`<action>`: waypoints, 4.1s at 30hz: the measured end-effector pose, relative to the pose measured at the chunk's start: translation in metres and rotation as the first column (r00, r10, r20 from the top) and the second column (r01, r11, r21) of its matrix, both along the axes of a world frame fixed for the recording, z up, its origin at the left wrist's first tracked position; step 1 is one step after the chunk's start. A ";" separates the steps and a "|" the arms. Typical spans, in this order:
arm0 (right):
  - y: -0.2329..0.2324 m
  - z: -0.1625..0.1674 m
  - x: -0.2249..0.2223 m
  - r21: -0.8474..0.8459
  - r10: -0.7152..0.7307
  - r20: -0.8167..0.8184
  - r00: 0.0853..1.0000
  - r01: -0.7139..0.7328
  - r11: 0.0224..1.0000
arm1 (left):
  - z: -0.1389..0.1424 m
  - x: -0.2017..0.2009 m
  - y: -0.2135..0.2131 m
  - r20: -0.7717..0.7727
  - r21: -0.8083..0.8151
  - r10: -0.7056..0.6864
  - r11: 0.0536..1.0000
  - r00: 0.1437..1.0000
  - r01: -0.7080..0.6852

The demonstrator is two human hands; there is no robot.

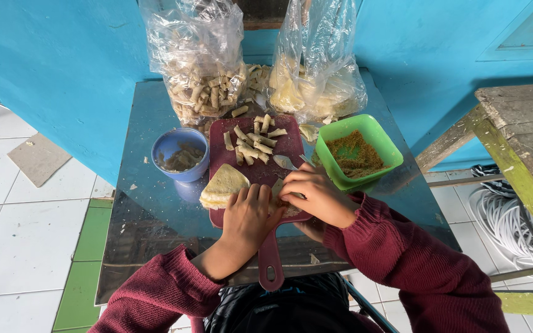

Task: The person sits at a metal table and folds flatbread pieces around filling by hand, pressing each fold closed and placing the finished roll on a cutting board with other rolled pieces. They repeatedly take filling from a green container and flatbread from a stack to make more rolls.

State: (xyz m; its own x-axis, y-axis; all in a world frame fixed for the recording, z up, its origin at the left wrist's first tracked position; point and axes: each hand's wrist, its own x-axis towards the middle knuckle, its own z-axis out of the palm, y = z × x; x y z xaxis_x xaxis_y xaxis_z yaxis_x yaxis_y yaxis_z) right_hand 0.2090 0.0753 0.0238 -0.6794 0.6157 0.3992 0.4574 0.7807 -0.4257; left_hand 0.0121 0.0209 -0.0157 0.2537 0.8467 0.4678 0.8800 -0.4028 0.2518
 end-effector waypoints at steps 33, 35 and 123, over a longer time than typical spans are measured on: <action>-0.011 -0.003 0.014 0.062 -0.302 0.271 0.914 0.296 0.953 | 0.012 0.000 -0.006 0.249 -0.014 -0.153 0.987 0.957 0.161; -0.007 -0.002 0.014 -0.047 -0.254 0.197 0.947 0.268 0.962 | 0.010 0.003 -0.004 0.196 0.041 -0.139 0.990 0.971 0.133; -0.013 -0.009 0.000 0.515 -0.191 0.181 0.965 0.072 0.854 | -0.017 0.003 0.002 -0.324 0.306 0.015 0.948 0.946 0.090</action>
State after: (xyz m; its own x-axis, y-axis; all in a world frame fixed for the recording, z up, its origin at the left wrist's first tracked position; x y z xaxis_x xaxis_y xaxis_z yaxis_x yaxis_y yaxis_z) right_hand 0.2093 0.0619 0.0153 -0.7117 0.4620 0.5291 0.6054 0.7855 0.1284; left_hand 0.0152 0.0231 -0.0324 0.4616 0.6575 0.5955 0.8748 -0.4486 -0.1829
